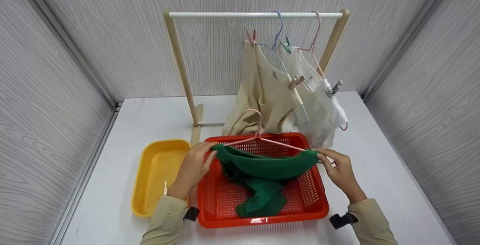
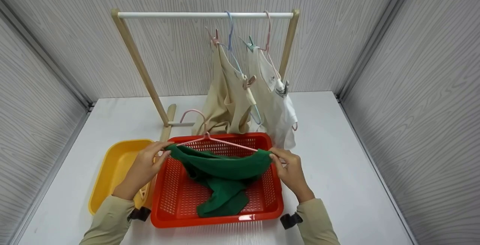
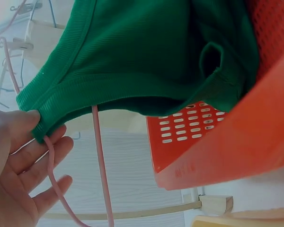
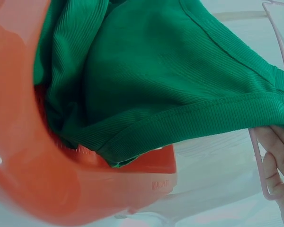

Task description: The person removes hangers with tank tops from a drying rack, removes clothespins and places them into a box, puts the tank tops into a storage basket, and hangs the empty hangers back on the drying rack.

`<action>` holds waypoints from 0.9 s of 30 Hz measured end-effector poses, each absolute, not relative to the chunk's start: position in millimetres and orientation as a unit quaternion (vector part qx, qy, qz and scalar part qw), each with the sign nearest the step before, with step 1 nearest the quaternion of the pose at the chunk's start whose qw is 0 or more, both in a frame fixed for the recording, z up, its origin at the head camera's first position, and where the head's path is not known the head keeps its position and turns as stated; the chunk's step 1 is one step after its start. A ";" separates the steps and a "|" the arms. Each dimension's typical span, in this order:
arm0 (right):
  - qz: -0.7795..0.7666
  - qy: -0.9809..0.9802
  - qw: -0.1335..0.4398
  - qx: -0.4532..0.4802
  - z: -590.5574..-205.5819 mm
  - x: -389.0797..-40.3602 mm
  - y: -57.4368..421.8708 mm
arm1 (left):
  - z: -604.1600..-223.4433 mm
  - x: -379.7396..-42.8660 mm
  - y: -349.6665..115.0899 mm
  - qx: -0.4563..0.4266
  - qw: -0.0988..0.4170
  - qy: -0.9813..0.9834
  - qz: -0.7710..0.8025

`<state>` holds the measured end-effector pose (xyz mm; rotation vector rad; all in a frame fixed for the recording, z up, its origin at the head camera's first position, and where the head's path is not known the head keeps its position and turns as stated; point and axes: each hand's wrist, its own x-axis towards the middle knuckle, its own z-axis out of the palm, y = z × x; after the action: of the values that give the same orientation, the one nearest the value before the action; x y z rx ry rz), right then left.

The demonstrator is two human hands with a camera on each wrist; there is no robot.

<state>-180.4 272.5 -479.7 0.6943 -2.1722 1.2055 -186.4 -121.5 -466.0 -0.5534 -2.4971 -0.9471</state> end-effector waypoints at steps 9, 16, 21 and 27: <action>0.456 -0.805 0.273 0.263 -476.7 -181.6 269.5 | -463.2 -187.0 -116.5 -0.212 0.230 -0.892 -0.326; 0.471 -0.793 0.269 0.276 -475.2 -182.3 266.6 | -458.3 -186.3 -108.2 -0.229 0.224 -0.881 -0.348; 0.461 -0.797 0.273 0.278 -475.4 -182.4 264.2 | -456.6 -185.7 -100.0 -0.248 0.211 -0.871 -0.368; 0.443 -0.806 0.277 0.278 -476.6 -183.3 263.7 | -453.5 -185.7 -93.6 -0.257 0.187 -0.862 -0.395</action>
<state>-183.3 263.7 -476.6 0.7463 -2.1649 1.1896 -185.7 -93.6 -453.5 -0.7240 -2.4251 -1.1124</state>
